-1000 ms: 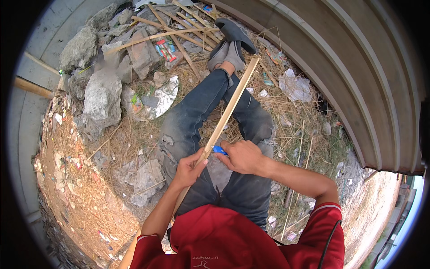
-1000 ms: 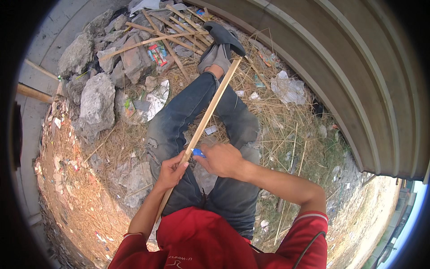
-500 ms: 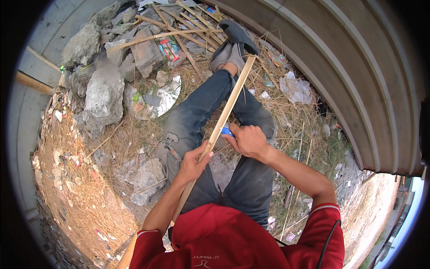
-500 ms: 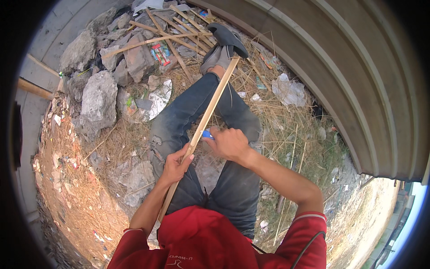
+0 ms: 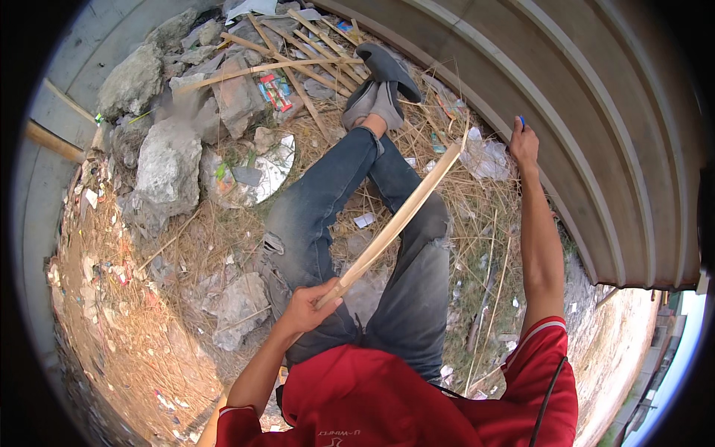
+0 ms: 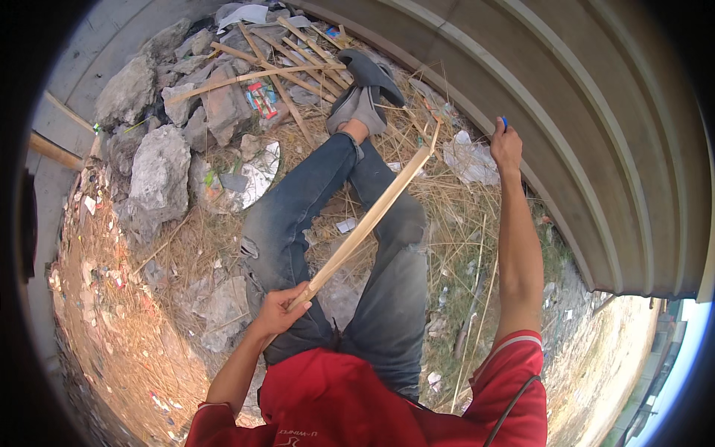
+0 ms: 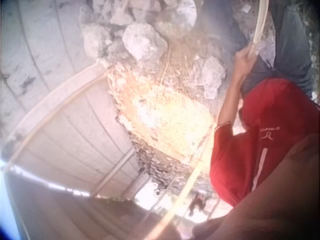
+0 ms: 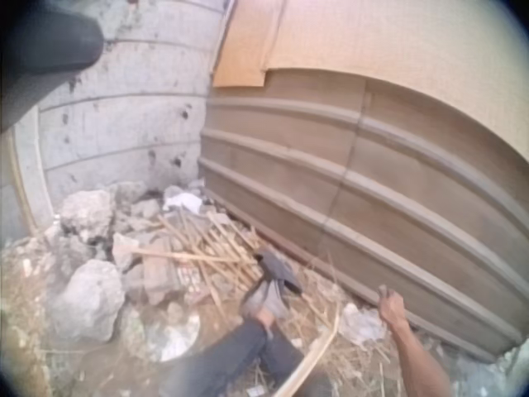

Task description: The person sits on the ground and uses a machete to split a long bamboo stick into thin strips. They repeatedly strike the bamboo to separate the layers and then use a blue utility knife to further refine the strips.

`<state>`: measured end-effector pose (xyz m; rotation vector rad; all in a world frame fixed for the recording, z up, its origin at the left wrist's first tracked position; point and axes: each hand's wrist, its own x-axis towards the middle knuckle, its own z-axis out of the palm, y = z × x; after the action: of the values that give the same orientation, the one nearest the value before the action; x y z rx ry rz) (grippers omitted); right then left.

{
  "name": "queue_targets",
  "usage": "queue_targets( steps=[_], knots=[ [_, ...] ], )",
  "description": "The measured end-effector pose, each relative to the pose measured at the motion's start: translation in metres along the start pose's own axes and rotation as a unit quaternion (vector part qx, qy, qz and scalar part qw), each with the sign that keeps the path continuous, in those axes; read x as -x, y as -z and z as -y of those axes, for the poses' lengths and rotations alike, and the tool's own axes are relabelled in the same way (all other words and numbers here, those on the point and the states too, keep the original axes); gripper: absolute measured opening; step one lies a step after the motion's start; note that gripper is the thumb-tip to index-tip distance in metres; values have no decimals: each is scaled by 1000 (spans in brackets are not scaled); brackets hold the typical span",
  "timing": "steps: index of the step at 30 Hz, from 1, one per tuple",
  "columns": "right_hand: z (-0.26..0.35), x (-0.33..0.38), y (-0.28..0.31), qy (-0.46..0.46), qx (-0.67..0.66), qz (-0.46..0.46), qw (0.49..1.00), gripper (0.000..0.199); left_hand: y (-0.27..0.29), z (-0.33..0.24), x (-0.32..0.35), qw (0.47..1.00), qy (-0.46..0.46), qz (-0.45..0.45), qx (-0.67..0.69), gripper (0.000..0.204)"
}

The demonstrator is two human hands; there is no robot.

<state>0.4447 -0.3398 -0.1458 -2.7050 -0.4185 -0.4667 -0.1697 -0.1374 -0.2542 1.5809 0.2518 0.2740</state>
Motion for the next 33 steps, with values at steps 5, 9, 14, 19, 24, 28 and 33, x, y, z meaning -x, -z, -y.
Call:
queue_targets(
  steps=[5,9,14,19,24,28,33],
  knots=[
    [88,50,32,107,-108,145,978,57,-5,-11,-24,991,96,-45,80,53],
    [139,102,55,99,-213,232,944,53,-2,-14,-24,989,140,-29,40,50],
    [150,118,27,131,-243,181,944,56,1,-15,-20,987,154,-34,21,49],
    [155,106,20,139,-280,192,930,42,-6,-6,-21,995,77,-54,12,49],
    [140,86,14,100,-264,111,953,26,-5,-22,-25,995,89,-22,-29,49],
    [124,74,24,58,-260,14,964,22,-3,-27,-25,994,97,-18,-35,49],
    [125,77,55,11,-189,-37,981,27,-4,-18,-23,996,76,-25,-28,49]
  ],
)
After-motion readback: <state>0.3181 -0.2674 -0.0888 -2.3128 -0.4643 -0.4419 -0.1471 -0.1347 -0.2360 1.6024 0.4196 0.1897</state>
